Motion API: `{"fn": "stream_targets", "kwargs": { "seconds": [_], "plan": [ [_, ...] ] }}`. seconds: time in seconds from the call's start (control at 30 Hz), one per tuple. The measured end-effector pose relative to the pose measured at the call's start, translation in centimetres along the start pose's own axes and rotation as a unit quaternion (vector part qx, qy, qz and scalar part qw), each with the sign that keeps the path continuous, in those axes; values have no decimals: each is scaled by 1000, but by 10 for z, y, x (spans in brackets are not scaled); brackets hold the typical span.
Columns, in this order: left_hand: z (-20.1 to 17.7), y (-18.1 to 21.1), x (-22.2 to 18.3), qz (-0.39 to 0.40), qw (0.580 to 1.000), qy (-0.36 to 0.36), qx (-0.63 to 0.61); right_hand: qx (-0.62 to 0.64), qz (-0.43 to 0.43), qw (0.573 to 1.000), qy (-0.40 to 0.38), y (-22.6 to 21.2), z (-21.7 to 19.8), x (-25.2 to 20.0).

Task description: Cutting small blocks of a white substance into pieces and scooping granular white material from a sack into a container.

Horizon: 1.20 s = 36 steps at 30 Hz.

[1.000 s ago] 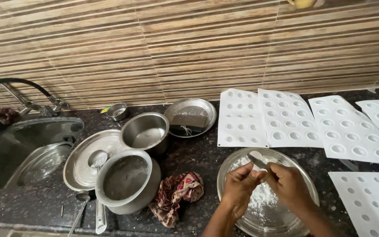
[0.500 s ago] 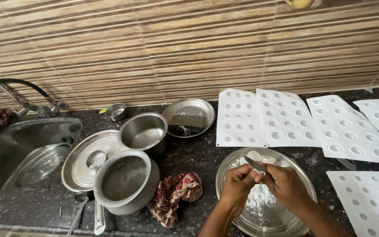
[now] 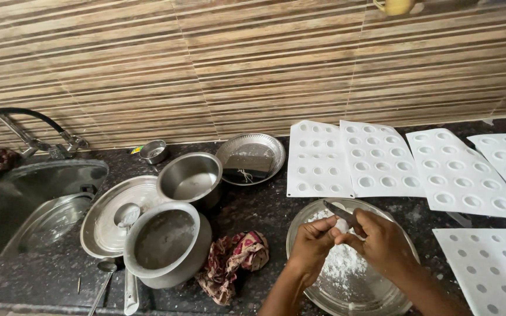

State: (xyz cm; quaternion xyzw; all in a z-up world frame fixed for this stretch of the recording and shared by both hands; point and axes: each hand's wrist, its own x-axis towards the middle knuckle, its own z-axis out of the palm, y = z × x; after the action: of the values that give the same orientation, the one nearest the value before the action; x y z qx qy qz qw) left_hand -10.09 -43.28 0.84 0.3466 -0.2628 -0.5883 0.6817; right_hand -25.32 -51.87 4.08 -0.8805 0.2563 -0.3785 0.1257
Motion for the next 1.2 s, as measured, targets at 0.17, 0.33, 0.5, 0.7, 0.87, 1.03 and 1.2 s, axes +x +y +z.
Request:
{"fn": "stream_targets", "kwargs": {
  "seconds": [0.17, 0.33, 0.5, 0.7, 0.87, 1.03, 1.2],
  "plan": [
    [-1, -10, 1, 1, 1000, -12, -9, -16, 72, 995, -59, 0, 1, -7],
    [1, -8, -2, -1, 999, -25, -22, -1, 70, 996, -52, -12, -2, -4],
    [7, 0, -6, -9, 999, 3, -52, -102, 58, 992, -40, -13, -2, -5],
    [-1, 3, -5, -13, 1000, -12, -22, -71, -3, 997, -2, -22, -14, 8],
    [-4, -7, -3, 14, 999, -39, -10, -79, 2, 997, -17, -5, -1, -4],
    [4, -5, -11, 37, 997, -57, -44, -85, 44, 995, -40, -5, 3, -8],
    [11, -4, -15, 25, 997, -26, -73, -96, 13, 995, 2, -7, 5, -13]
  ]
}}
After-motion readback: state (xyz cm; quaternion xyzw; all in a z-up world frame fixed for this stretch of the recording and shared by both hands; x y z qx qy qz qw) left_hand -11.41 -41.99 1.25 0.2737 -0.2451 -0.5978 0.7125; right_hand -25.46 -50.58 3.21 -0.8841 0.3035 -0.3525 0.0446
